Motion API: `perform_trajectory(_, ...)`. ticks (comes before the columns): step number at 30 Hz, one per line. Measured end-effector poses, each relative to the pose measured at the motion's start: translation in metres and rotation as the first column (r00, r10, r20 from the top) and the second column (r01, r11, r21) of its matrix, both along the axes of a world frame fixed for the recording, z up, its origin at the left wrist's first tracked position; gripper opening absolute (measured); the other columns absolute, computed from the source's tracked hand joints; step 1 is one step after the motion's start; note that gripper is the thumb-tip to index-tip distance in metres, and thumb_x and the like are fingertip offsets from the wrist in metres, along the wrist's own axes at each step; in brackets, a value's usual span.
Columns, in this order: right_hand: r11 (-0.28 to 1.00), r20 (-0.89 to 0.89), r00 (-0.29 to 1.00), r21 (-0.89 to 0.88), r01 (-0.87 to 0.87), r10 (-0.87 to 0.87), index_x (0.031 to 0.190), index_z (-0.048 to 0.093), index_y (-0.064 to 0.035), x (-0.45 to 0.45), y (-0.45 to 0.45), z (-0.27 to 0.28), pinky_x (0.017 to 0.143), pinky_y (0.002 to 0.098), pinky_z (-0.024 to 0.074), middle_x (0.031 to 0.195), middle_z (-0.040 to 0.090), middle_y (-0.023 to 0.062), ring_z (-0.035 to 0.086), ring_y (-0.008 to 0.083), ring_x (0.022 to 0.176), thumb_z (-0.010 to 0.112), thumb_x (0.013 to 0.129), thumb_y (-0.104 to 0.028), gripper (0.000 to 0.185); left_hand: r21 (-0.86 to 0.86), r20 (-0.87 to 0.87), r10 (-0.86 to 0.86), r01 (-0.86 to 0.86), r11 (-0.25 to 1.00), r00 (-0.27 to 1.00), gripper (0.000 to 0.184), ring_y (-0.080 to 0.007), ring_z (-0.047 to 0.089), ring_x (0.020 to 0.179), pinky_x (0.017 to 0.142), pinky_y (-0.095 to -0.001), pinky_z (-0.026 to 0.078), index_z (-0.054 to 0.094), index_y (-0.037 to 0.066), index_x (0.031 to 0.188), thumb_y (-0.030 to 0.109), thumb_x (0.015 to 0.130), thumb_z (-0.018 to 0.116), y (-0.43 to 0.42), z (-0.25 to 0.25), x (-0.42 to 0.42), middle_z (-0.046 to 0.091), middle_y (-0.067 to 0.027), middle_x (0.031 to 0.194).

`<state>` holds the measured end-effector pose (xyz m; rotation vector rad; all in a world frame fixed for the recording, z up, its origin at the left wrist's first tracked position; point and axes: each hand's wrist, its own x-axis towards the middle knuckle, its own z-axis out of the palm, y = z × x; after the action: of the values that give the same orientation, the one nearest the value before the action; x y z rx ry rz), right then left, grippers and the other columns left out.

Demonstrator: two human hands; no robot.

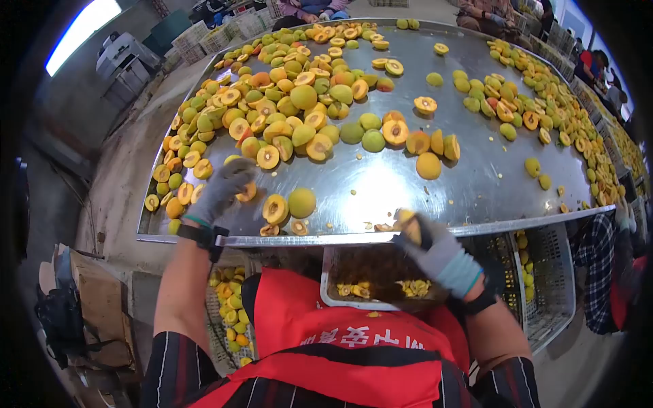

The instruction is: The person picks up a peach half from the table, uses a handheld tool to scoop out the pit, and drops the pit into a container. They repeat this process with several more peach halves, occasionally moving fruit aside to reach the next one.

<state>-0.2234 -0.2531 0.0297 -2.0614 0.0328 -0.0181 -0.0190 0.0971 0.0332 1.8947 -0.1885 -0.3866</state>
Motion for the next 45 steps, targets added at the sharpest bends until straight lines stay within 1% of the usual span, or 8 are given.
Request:
perform_trajectory(4,0.925,0.049,0.998,0.38,0.012,-0.033,0.11,0.052,0.0008,0.088,-0.041,0.002,0.067,0.0229,0.0483,0.091,0.062,0.0071,0.06,0.0116,0.078,0.056,0.085,-0.008,0.026,0.157,0.116,0.189,-0.206,0.966,0.975,0.045,-0.0161,0.055,0.096,0.079,-0.0275,0.044,0.053,0.001,0.115,0.028,0.08,0.063,0.053,0.009,0.044,0.059,-0.0085,0.104)
perform_trajectory(15,0.859,-0.081,0.944,-0.446,0.252,-0.319,0.1,0.058,-0.0028,0.36,-0.067,-0.025,0.069,0.0356,0.0459,0.086,0.062,0.0186,0.061,0.0278,0.082,0.052,0.081,-0.044,0.046,0.525,0.3,0.285,-0.407,0.748,0.91,0.072,-0.028,0.045,0.117,0.094,-0.0318,0.037,0.03,0.001,0.135,0.036,0.08,0.061,0.051,-0.005,0.199,0.045,-0.0195,0.129)
perform_trajectory(21,0.834,-0.177,0.867,0.243,0.496,-0.465,0.094,0.059,-0.0037,0.467,-0.048,-0.075,0.057,0.0351,0.0442,0.076,0.059,0.0085,0.057,0.0195,0.068,0.054,0.083,-0.043,0.041,0.366,0.326,0.27,-0.385,0.847,0.906,0.086,-0.0261,0.043,0.117,0.095,-0.0321,0.035,0.021,0.009,0.14,0.047,0.075,0.063,0.05,-0.043,0.267,0.04,-0.0185,0.132)
perform_trajectory(27,0.986,0.154,0.984,-0.154,-0.067,0.091,0.104,0.056,-0.009,0.556,-0.057,-0.107,0.066,0.0301,0.0455,0.09,0.06,0.006,0.057,0.0143,0.075,0.053,0.087,-0.031,0.028,0.343,0.311,0.188,-0.294,0.892,0.932,0.063,-0.0261,0.038,0.124,0.094,-0.0343,0.038,0.042,0.015,0.132,0.038,0.077,0.065,0.031,-0.053,0.312,0.031,-0.0155,0.139)
perform_trajectory(30,0.987,0.04,0.988,-0.07,-0.147,0.15,0.108,0.055,-0.0105,0.558,-0.026,-0.086,0.069,0.0298,0.0481,0.093,0.061,0.0059,0.059,0.0141,0.077,0.057,0.084,-0.034,0.034,0.762,0.607,-0.616,-0.147,0.631,0.502,0.051,-0.0232,0.041,0.122,0.093,-0.0294,0.038,0.049,0.014,0.126,0.032,0.081,0.06,0.059,-0.071,0.347,0.037,-0.0097,0.137)
perform_trajectory(34,0.92,-0.311,0.908,0.358,-0.16,0.279,0.112,0.055,-0.0101,0.567,-0.003,-0.089,0.075,0.0309,0.0495,0.099,0.061,0.0057,0.06,0.0158,0.081,0.06,0.081,-0.035,0.04,0.165,0.157,0.09,-0.115,0.98,0.984,0.052,-0.0148,0.045,0.113,0.092,-0.027,0.038,0.048,0.011,0.126,0.031,0.08,0.062,0.015,-0.046,0.324,0.049,-0.0055,0.124)
perform_trajectory(42,0.536,-0.139,0.629,-0.406,-0.741,0.765,0.107,0.061,-0.015,0.491,0.064,-0.046,0.073,0.0284,0.0485,0.096,0.064,0.005,0.059,0.0122,0.085,0.064,0.077,-0.022,0.032,0.377,0.043,-0.231,0.198,0.905,0.972,0.045,-0.0145,0.049,0.107,0.09,-0.0282,0.04,0.054,0.009,0.116,0.016,0.073,0.068,-0.026,-0.031,0.294,0.056,-0.0049,0.111)
perform_trajectory(45,0.762,-0.105,0.761,-0.041,-0.646,0.64,0.111,0.059,-0.0098,0.472,0.059,-0.065,0.07,0.0302,0.0486,0.088,0.065,0.0022,0.059,0.0152,0.074,0.065,0.077,-0.034,0.042,0.33,0.095,-0.423,0.373,0.867,0.901,0.048,-0.0158,0.046,0.111,0.093,-0.0285,0.039,0.055,0.008,0.114,0.012,0.069,0.07,-0.032,-0.03,0.267,0.05,-0.0056,0.12)
